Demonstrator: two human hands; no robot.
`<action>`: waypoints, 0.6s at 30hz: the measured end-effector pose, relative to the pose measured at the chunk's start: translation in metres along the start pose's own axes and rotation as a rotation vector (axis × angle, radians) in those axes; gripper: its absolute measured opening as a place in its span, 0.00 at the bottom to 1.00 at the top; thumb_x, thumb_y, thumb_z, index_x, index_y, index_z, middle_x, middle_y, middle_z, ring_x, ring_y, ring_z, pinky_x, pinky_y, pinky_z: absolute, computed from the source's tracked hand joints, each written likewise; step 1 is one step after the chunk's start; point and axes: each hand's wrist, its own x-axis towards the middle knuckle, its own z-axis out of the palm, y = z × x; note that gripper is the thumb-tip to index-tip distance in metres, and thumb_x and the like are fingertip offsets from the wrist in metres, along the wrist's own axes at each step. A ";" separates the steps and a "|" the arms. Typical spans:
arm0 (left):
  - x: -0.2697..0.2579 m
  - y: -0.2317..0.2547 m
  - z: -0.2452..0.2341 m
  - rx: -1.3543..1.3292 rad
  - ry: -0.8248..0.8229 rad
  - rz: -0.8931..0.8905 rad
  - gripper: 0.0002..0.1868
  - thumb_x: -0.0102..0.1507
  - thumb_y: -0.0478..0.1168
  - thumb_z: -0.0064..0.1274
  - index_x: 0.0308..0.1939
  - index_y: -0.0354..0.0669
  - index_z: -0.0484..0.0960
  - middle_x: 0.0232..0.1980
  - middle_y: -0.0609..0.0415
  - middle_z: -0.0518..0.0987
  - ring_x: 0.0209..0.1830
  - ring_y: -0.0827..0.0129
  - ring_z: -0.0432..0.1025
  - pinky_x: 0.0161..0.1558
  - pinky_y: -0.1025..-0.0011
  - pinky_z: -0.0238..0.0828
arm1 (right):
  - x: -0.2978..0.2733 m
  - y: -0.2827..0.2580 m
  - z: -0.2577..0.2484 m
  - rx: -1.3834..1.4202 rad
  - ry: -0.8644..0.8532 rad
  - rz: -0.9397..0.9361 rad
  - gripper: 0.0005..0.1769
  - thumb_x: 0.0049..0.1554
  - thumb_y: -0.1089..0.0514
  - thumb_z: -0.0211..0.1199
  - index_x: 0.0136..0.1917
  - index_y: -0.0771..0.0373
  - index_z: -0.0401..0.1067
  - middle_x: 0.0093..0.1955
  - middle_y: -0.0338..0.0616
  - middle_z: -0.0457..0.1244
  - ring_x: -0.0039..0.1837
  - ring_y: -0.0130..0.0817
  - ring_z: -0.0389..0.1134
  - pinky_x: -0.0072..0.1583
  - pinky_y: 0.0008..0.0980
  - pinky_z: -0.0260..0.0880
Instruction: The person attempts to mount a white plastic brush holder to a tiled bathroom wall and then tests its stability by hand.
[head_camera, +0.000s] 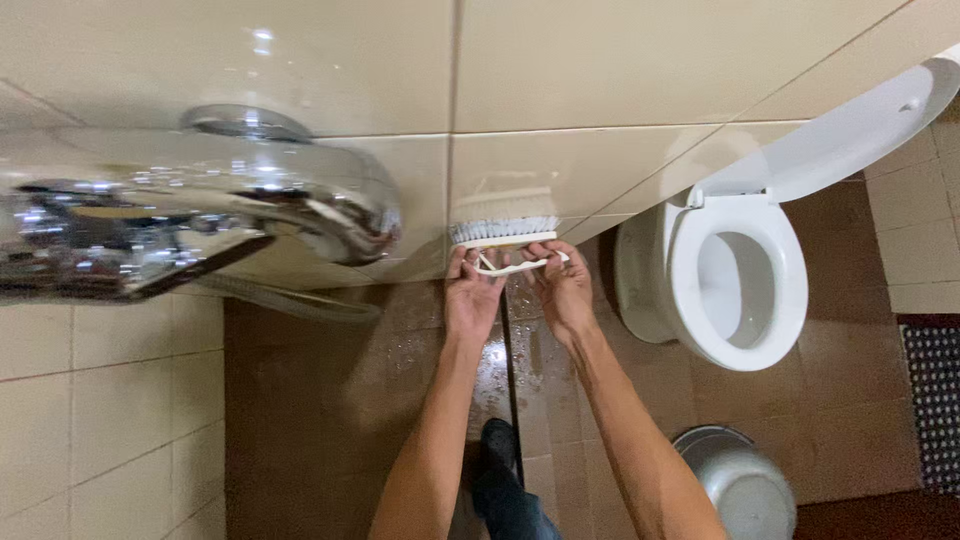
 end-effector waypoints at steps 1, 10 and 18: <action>0.001 -0.014 0.003 -0.048 -0.042 -0.014 0.16 0.64 0.26 0.55 0.52 0.48 0.82 0.52 0.55 0.80 0.62 0.60 0.73 0.72 0.43 0.67 | 0.001 -0.011 -0.011 0.002 -0.001 -0.001 0.09 0.67 0.57 0.51 0.59 0.58 0.68 0.60 0.44 0.69 0.64 0.38 0.70 0.63 0.41 0.75; -0.002 -0.144 0.049 -0.083 -0.099 -0.100 0.20 0.63 0.24 0.53 0.53 0.49 0.84 0.48 0.55 0.81 0.59 0.58 0.75 0.71 0.41 0.67 | 0.010 -0.111 -0.102 0.008 0.057 -0.047 0.08 0.68 0.56 0.53 0.59 0.54 0.68 0.59 0.39 0.69 0.63 0.33 0.70 0.65 0.41 0.72; 0.010 -0.149 0.021 -0.041 -0.162 -0.016 0.22 0.56 0.24 0.56 0.52 0.47 0.85 0.49 0.53 0.82 0.57 0.58 0.76 0.68 0.41 0.68 | 0.027 -0.083 -0.126 0.053 -0.011 -0.005 0.06 0.68 0.55 0.53 0.58 0.52 0.67 0.57 0.36 0.68 0.62 0.34 0.70 0.67 0.45 0.69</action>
